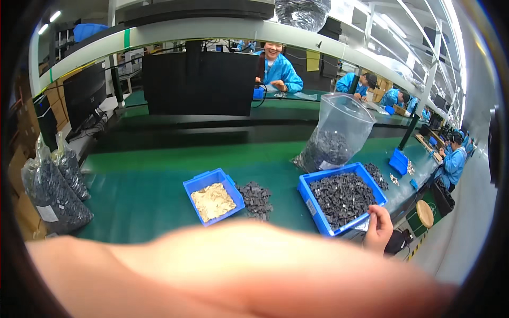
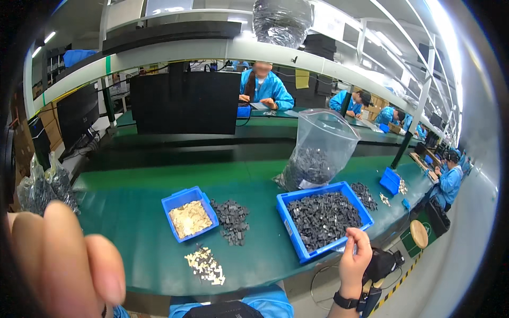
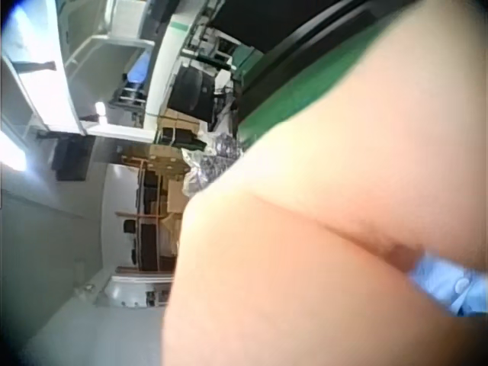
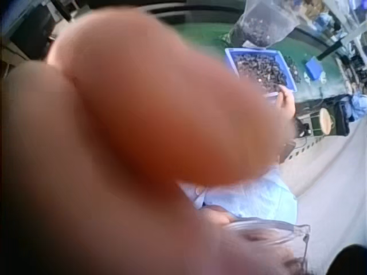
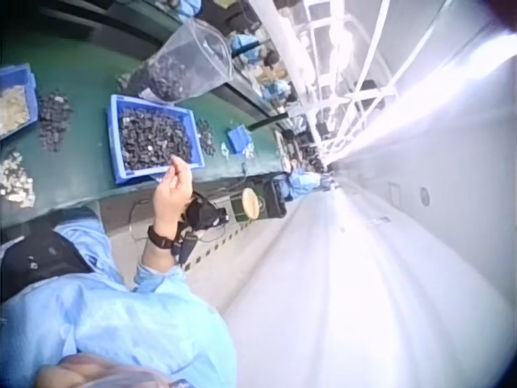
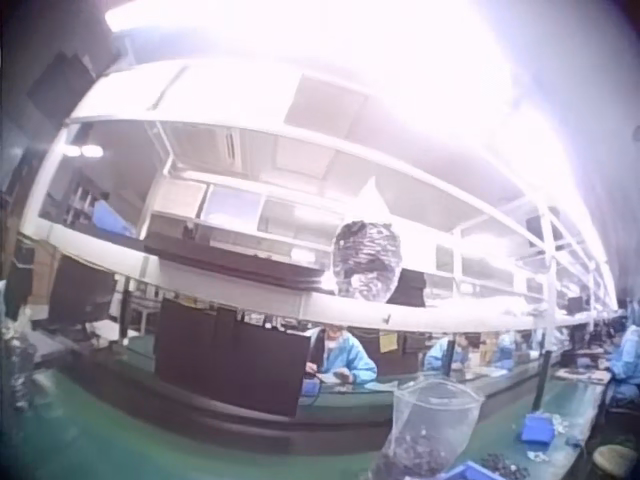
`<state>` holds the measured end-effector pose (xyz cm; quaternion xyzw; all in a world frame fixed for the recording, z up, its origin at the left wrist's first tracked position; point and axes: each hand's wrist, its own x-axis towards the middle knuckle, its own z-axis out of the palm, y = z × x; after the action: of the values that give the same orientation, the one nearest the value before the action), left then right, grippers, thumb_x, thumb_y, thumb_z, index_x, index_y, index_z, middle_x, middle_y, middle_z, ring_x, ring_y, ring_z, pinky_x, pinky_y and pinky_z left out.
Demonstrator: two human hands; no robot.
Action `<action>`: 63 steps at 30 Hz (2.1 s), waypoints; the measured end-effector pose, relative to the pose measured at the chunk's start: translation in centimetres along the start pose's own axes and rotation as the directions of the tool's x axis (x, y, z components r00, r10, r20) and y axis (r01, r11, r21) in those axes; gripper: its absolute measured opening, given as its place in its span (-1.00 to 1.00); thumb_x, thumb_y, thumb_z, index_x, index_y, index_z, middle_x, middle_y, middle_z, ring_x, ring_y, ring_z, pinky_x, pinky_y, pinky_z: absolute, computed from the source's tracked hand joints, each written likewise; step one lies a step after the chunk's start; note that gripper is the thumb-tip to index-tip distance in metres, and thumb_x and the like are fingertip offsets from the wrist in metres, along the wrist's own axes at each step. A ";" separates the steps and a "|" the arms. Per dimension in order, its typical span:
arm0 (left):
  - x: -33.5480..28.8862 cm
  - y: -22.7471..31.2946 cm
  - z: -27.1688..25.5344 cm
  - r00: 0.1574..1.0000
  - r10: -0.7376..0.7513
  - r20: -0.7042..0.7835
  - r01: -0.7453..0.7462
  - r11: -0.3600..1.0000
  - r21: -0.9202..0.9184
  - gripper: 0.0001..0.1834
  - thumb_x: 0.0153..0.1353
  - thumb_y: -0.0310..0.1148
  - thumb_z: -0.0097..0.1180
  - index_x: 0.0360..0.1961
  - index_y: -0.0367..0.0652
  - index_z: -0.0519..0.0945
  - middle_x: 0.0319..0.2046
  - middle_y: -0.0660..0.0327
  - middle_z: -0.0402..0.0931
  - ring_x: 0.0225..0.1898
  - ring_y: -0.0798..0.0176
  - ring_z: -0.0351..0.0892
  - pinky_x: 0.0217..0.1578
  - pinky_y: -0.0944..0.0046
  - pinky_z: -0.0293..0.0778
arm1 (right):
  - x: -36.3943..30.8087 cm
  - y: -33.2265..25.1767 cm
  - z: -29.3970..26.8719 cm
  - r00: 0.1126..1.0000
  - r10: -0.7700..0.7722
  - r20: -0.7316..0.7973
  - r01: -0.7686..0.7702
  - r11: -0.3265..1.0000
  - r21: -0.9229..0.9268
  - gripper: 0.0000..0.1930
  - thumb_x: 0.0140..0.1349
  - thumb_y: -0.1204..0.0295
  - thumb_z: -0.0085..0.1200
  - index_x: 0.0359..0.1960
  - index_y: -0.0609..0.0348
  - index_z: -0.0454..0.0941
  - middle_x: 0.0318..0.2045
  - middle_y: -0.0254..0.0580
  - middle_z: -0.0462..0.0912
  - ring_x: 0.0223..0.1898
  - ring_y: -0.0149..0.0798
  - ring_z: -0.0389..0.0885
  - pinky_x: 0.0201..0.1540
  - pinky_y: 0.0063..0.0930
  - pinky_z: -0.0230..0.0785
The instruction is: Assembling small plastic and metal components at a factory workbench by fitting pieces together.
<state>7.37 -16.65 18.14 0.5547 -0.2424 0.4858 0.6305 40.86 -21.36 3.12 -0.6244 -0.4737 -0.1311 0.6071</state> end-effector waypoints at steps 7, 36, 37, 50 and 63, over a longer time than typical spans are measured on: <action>1.6 -1.9 -1.1 0.997 -0.054 0.056 0.058 0.996 -0.067 -0.72 0.40 -0.23 -0.11 -0.26 -0.18 0.57 -0.21 0.01 0.57 -0.12 0.02 0.51 -0.09 0.07 0.44 | 0.0 -0.1 -0.1 0.999 0.023 0.028 -0.021 0.997 -0.071 -0.86 0.25 0.65 -0.03 -0.22 0.35 0.57 -0.25 -0.09 0.62 -0.20 -0.24 0.58 -0.06 -0.43 0.40; -11.4 1.6 -28.5 0.699 0.343 -0.627 0.546 0.311 0.778 -0.49 0.52 -0.16 -0.29 -0.07 -0.47 0.54 -0.08 -0.02 0.55 0.00 0.15 0.48 0.14 0.14 0.33 | 6.7 3.1 3.8 0.393 0.104 0.914 0.361 0.896 -0.257 -0.51 0.18 0.32 0.17 0.19 0.00 0.47 0.37 -0.07 0.23 0.38 0.12 0.15 0.27 0.09 0.17; -11.7 1.7 -29.5 0.705 0.330 -0.628 0.543 0.318 0.777 -0.49 0.52 -0.16 -0.29 -0.07 -0.47 0.54 -0.08 -0.02 0.55 0.00 0.15 0.48 0.14 0.14 0.33 | 6.9 3.3 3.2 0.419 0.150 0.896 0.335 0.891 -0.306 -0.51 0.18 0.31 0.17 0.19 0.00 0.47 0.36 -0.06 0.24 0.38 0.12 0.15 0.27 0.07 0.17; -14.3 -3.7 -31.1 0.652 0.221 -0.725 0.665 0.293 0.687 -0.50 0.51 -0.17 -0.27 -0.17 -0.43 0.59 -0.21 0.10 0.60 -0.18 0.29 0.50 -0.08 0.27 0.35 | 11.3 13.4 3.7 0.677 0.446 0.586 0.124 0.715 -0.688 -0.49 0.33 0.19 0.00 0.31 -0.06 0.34 0.40 0.06 0.14 0.43 0.17 0.03 0.37 0.13 0.00; -11.4 -3.8 -27.1 0.616 0.209 -0.759 0.729 0.215 0.650 -0.47 0.50 -0.15 -0.24 -0.15 -0.47 0.61 -0.17 0.01 0.62 -0.13 0.11 0.58 -0.04 0.17 0.48 | 8.8 8.2 4.1 0.563 0.388 0.730 0.227 0.776 -0.588 -0.48 0.37 0.18 -0.07 0.32 0.03 0.30 0.39 0.23 0.10 0.42 0.28 0.00 0.36 0.20 0.03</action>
<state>-0.29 5.07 -0.48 0.6047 0.4814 0.5680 0.2828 49.91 -12.40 3.48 -0.7970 -0.5965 0.0559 0.0771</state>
